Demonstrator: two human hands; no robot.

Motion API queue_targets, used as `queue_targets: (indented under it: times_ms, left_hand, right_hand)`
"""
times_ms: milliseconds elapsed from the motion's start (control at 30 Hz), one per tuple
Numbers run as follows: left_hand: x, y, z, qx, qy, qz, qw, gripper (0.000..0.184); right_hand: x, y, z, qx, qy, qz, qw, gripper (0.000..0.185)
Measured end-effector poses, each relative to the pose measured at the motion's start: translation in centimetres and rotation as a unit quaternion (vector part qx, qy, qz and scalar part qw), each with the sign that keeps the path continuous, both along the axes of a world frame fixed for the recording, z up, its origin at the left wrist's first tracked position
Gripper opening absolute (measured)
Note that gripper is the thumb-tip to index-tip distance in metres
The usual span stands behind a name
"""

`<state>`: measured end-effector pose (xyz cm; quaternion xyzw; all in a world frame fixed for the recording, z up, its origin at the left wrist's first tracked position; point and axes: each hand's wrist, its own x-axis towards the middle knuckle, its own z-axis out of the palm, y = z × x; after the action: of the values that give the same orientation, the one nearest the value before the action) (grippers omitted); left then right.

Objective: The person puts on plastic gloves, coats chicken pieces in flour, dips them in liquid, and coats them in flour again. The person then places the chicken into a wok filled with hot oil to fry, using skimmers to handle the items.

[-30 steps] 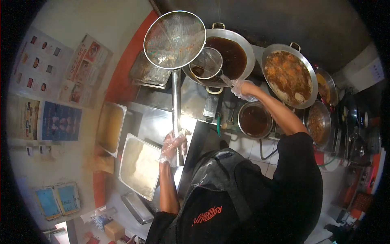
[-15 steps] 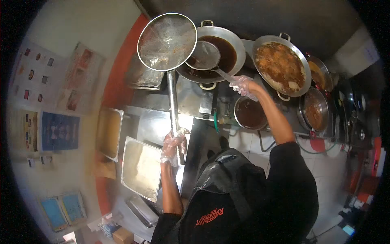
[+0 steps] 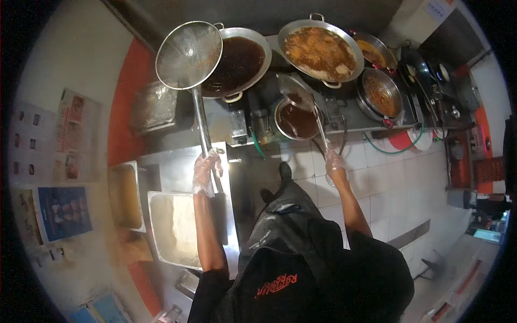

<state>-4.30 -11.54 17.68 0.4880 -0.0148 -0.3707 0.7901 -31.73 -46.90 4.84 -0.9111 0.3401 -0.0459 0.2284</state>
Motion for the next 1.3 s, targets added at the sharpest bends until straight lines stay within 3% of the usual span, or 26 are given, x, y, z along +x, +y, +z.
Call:
queue_targets:
  times_ms: [67,133,233,300,433,467,500,533,600,700,833,900,967,1000,1067,1133,1167,1267,1300]
  left_hand:
    - [-0.2,0.2,0.0,0.014,-0.020,-0.027,0.999,0.027]
    - [-0.2,0.3,-0.1,0.036,-0.018,0.000,0.999,0.024]
    - [-0.5,-0.1,1.4,0.050,-0.018,-0.029,0.998,0.023]
    - [-0.4,-0.1,1.0,0.061,-0.019,-0.036,0.997,0.023]
    - [-0.5,-0.3,1.4,0.104,-0.018,-0.031,0.994,0.025]
    - [-0.4,-0.4,1.8,0.105,-0.017,-0.030,0.994,0.025]
    - [-0.4,-0.5,2.3,0.081,-0.013,-0.036,0.996,0.025]
    - [-0.4,-0.6,2.5,0.056,-0.010,-0.038,0.998,0.025]
    - [-0.1,-0.5,2.6,0.067,-0.064,-0.039,0.995,0.027]
    - [0.4,-0.3,2.3,0.126,-0.056,-0.043,0.990,0.025]
    - [1.3,0.4,0.2,0.070,-0.088,-0.052,0.992,0.024]
    - [1.1,0.2,0.5,0.076,-0.083,-0.037,0.993,0.023]
    - [0.8,0.1,1.6,0.086,-0.101,-0.031,0.991,0.023]
    - [0.9,0.3,1.7,0.055,-0.148,-0.026,0.987,0.024]
    - [0.7,-0.1,2.5,0.082,-0.117,-0.011,0.990,0.026]
    - [1.1,-0.2,2.5,0.092,-0.126,-0.010,0.988,0.026]
    - [0.7,-0.5,2.8,0.118,-0.126,0.008,0.985,0.025]
    - [0.1,-0.9,3.2,0.129,-0.133,0.036,0.982,0.024]
    - [0.1,-1.0,3.0,0.118,-0.144,0.039,0.982,0.023]
  right_hand:
    - [-1.7,0.9,-1.5,0.081,0.019,-0.020,0.996,0.058]
    - [-1.9,3.0,1.7,0.035,0.027,-0.033,0.998,0.055]
    - [-3.3,3.7,1.4,0.177,-0.036,-0.148,0.972,0.056]
    - [-4.3,2.2,-1.7,-0.007,0.033,-0.032,0.999,0.056]
    - [-5.8,2.9,-4.5,-0.045,-0.035,-0.027,0.998,0.059]
    - [-5.9,2.8,-4.2,0.059,-0.022,-0.093,0.994,0.059]
    - [-5.7,2.8,-3.1,0.162,-0.008,-0.156,0.974,0.059]
    - [-5.7,3.1,-1.8,0.163,-0.008,-0.150,0.975,0.059]
    - [-4.0,3.8,0.4,0.119,0.033,-0.113,0.986,0.043]
    - [0.4,1.7,1.0,0.065,0.069,-0.044,0.995,0.041]
    - [14.8,-0.3,11.8,0.077,0.081,-0.061,0.992,0.041]
    - [20.3,-4.9,8.4,-0.078,-0.084,0.098,0.989,0.037]
    - [27.4,-8.0,8.0,-0.162,-0.114,0.196,0.960,0.026]
    - [32.5,-11.9,4.0,-0.147,-0.091,0.228,0.958,0.025]
    - [38.3,-15.5,0.9,-0.136,-0.081,0.267,0.951,0.024]
    - [40.9,-15.3,1.7,-0.445,-0.046,0.346,0.825,0.026]
    - [41.6,-14.6,1.8,-0.448,-0.053,0.350,0.821,0.026]
    - [42.1,-12.5,0.7,-0.193,0.133,0.284,0.930,0.021]
    - [42.7,-13.5,-3.2,-0.135,0.004,0.288,0.948,0.016]
